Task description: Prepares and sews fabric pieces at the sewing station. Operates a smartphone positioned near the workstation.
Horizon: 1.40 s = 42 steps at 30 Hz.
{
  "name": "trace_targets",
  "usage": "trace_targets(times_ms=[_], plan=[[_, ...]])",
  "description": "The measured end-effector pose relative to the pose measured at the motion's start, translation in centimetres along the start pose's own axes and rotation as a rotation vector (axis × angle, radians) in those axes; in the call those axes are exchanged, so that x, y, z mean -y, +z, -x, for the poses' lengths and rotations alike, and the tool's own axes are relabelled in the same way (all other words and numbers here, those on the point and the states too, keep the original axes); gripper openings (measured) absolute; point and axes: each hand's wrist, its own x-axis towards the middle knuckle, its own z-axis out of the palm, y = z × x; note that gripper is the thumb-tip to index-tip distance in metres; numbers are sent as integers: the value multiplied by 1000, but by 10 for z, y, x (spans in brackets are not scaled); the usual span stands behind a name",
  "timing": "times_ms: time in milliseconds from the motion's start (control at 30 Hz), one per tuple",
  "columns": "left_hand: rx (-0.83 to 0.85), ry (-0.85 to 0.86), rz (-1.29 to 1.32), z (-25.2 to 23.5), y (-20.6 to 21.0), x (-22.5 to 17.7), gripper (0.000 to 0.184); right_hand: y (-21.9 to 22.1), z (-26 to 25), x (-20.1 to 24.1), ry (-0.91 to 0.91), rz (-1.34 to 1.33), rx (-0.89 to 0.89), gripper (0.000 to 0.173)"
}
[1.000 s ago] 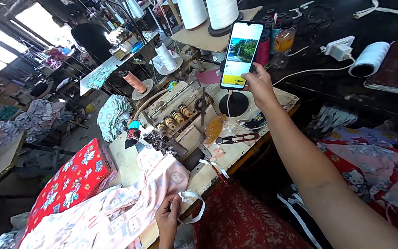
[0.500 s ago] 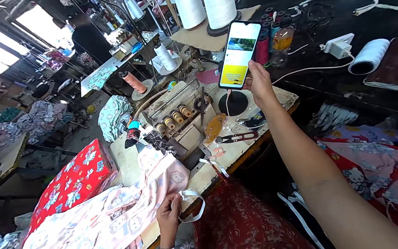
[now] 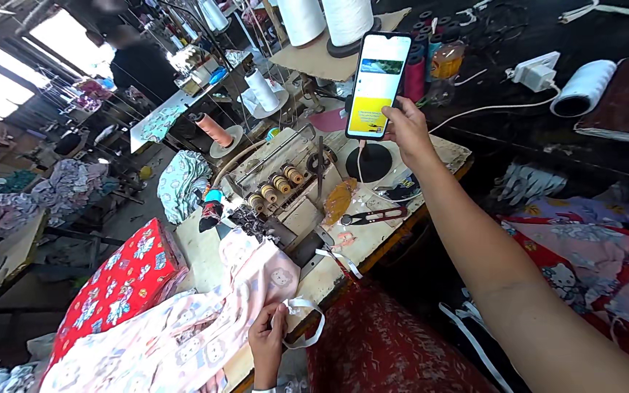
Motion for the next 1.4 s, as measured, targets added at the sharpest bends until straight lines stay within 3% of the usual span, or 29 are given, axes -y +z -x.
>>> trace_targets(times_ms=[200,367,500,567,667,733,767,900,967,1067,1167,1267,1400], plan=[[3,-4,11,0,1,-1,14,-3,1,3,20,4,27,44],[-29,2,37,1,3,-2,15,-13,21,3,14,29,20,63],[-116,-220,395,4,5,-22,29,-14,106,0,-215,212,-26,56],[69,-323,498,14,8,-39,23,2,166,-8,-229,254,153,46],[490,-338,362,22,14,-62,9,33,239,-19,111,318,750,46],[611,-285,294,19,15,-75,8,50,266,-27,285,337,1038,48],[624,-243,244,17,11,-80,9,57,277,-29,289,337,1111,47],[603,-7,-153,31,-6,-86,12,68,294,-25,198,389,1256,47],[605,-21,-299,47,-8,-89,11,68,303,-27,209,390,1311,46],[643,-71,-360,71,-2,-94,12,59,311,-32,275,387,1352,45],[662,23,-535,99,18,-94,16,51,319,-28,327,540,1420,51],[653,145,-659,117,30,-82,19,47,327,-25,273,734,1445,59],[649,195,-691,112,37,-92,21,46,330,-18,173,815,1401,57]])
